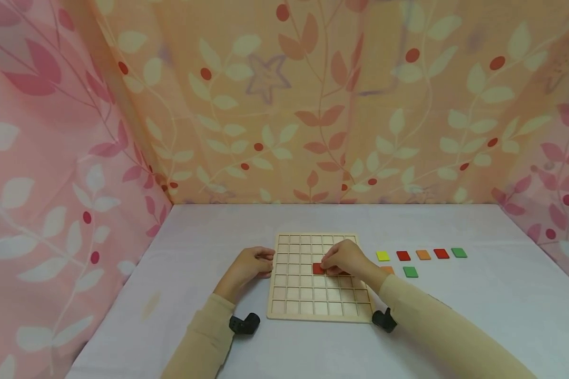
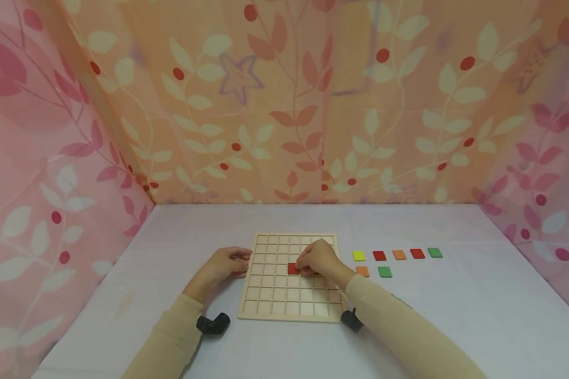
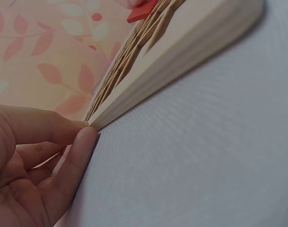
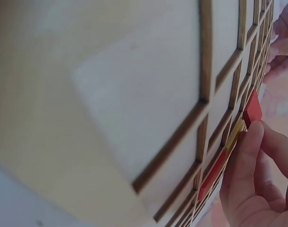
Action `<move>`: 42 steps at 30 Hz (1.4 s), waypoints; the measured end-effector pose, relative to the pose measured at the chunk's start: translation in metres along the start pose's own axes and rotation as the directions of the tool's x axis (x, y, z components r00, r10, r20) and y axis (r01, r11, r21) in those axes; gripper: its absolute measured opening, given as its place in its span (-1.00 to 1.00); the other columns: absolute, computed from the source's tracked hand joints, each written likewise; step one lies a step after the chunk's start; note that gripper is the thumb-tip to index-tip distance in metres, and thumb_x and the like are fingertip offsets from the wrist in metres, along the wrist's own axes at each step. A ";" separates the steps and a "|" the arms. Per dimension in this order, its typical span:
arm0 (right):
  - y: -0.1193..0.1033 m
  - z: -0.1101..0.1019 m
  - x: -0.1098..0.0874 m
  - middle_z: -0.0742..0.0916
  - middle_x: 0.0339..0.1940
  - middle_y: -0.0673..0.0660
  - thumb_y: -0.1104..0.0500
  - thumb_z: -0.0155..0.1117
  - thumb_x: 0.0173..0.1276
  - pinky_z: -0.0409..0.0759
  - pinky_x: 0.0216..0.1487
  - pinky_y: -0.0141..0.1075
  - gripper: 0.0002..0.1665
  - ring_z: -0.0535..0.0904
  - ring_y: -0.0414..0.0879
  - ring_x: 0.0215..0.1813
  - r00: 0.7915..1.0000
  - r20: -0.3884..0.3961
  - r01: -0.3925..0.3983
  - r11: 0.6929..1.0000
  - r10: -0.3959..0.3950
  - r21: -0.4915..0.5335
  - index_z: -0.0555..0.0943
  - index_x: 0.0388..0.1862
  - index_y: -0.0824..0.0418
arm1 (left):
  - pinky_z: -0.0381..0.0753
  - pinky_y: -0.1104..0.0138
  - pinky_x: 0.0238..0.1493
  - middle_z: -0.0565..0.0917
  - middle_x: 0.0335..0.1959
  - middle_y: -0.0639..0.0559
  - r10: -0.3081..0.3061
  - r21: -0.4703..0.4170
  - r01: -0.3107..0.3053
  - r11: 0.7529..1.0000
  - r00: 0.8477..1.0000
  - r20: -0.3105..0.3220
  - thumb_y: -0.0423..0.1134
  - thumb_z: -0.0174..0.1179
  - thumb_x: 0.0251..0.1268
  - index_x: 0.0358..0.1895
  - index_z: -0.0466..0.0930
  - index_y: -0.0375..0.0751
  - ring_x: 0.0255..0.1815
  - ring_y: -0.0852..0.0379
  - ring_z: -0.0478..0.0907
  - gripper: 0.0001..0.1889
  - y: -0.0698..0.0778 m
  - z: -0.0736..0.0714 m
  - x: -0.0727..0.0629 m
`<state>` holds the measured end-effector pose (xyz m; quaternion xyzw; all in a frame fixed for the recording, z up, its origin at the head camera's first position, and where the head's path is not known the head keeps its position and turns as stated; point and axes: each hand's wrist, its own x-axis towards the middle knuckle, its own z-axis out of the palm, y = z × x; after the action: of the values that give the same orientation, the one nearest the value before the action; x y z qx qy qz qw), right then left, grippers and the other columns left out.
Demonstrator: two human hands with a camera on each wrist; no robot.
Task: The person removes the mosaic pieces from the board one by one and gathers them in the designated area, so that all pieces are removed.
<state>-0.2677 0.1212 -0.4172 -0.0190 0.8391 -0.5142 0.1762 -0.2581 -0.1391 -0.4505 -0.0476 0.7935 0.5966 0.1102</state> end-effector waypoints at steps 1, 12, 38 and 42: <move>0.000 0.000 0.000 0.78 -0.51 0.09 0.39 0.41 0.18 0.71 -0.41 -0.40 -0.95 0.62 -0.23 -0.58 1.000 -0.004 0.001 1.000 -0.001 0.006 0.71 -0.39 0.40 | 0.75 0.35 -0.30 0.64 -0.08 -0.19 0.000 0.001 0.000 1.000 1.000 0.000 -0.59 0.25 0.14 0.15 0.58 -0.39 -0.26 0.16 0.61 -0.56 0.000 0.000 0.000; 0.000 0.001 0.000 0.76 -0.51 0.09 0.43 0.38 0.19 0.73 -0.42 -0.38 -0.87 0.63 -0.24 -0.58 1.000 0.017 -0.021 0.997 0.020 0.077 0.69 -0.27 0.49 | 0.74 0.35 -0.30 0.63 -0.10 -0.19 0.006 -0.004 -0.006 1.000 1.000 -0.003 -0.59 0.24 0.14 0.15 0.58 -0.40 -0.28 0.16 0.60 -0.56 0.000 0.001 -0.001; 0.014 -0.062 -0.040 0.79 -0.38 0.06 0.20 0.41 0.28 0.63 -0.36 -0.40 -0.69 0.72 -0.18 -0.45 0.992 -0.084 -0.101 0.994 0.097 -0.034 0.73 -0.06 0.37 | 0.73 0.36 -0.32 0.62 -0.10 -0.19 0.023 -0.026 -0.022 0.999 1.000 0.004 -0.58 0.23 0.16 0.15 0.58 -0.42 -0.30 0.18 0.58 -0.57 0.000 0.001 -0.004; 0.021 -0.073 -0.045 0.77 -0.44 0.00 0.19 0.37 0.31 0.68 -0.32 -0.39 -0.67 0.67 -0.22 -0.46 0.993 -0.077 -0.094 0.995 0.091 -0.030 0.70 -0.04 0.40 | 0.70 0.41 -0.34 0.62 -0.10 -0.20 0.031 -0.040 -0.030 0.999 0.999 0.015 -0.59 0.21 0.18 0.16 0.57 -0.45 -0.32 0.19 0.58 -0.58 -0.001 0.001 -0.004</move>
<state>-0.2457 0.2026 -0.3931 0.0366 0.8536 -0.4918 0.1676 -0.2544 -0.1390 -0.4505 -0.0330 0.7811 0.6144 0.1063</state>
